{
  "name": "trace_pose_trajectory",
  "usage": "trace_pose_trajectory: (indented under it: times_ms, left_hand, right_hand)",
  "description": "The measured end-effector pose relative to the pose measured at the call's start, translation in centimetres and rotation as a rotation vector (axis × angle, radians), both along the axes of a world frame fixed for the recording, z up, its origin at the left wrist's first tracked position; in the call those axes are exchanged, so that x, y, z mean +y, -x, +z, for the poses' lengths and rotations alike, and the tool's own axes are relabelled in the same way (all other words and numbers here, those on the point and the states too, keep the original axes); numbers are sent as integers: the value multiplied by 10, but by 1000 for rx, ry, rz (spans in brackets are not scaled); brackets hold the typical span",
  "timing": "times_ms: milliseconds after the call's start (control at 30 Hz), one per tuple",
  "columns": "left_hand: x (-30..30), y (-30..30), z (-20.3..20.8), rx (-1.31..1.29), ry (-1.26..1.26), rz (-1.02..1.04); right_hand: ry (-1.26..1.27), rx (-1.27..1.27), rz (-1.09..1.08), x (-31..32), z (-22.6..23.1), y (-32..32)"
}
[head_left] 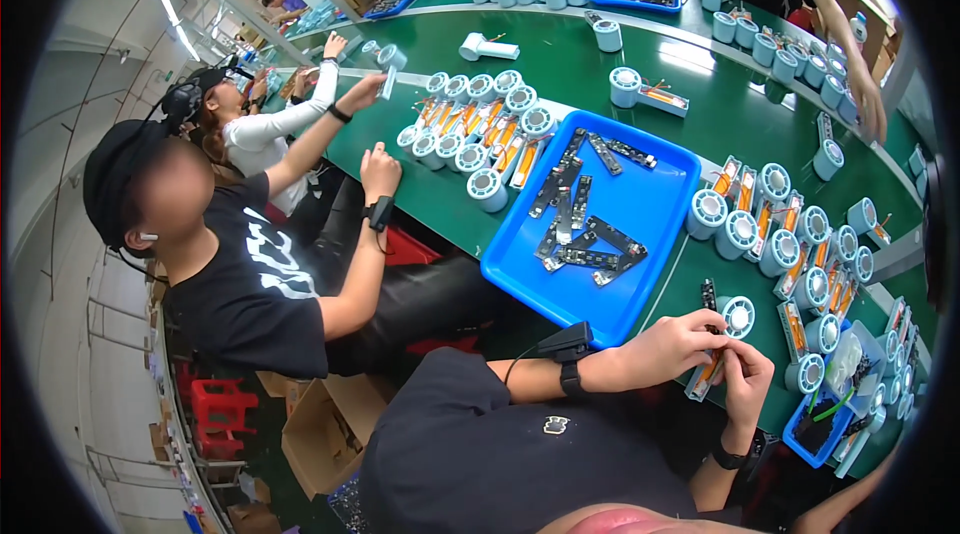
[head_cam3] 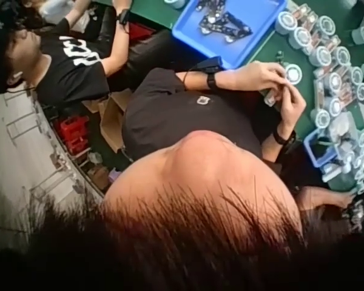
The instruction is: The person picks up a circuit board from a tray and places it into a fan housing. They connect the wires from the battery to the circuit board, press the board into place, and set the assembly back on the table.
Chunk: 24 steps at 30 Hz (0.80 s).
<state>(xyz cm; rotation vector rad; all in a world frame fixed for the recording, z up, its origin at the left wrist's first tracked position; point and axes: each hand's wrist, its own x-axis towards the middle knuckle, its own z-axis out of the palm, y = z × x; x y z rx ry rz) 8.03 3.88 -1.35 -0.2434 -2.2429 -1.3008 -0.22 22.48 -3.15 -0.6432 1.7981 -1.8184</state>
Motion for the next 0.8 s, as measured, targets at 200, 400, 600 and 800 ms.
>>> trace_pose_trajectory:
  times_ms: [200,400,600,800]
  left_hand:
    - [6,10,26,-298,280,-63]
    - [9,27,15,-393,-87,-223]
    - [16,20,16,-553,-209,-183]
    - [2,20,38,-559,-77,-244]
  right_hand:
    - [-169,350,-259,-12,45,-21]
    - [-546,460,-131,12,55,-8]
    - [-612,286,136,12,58,-10]
    - [-437,41,126,12,37,-8]
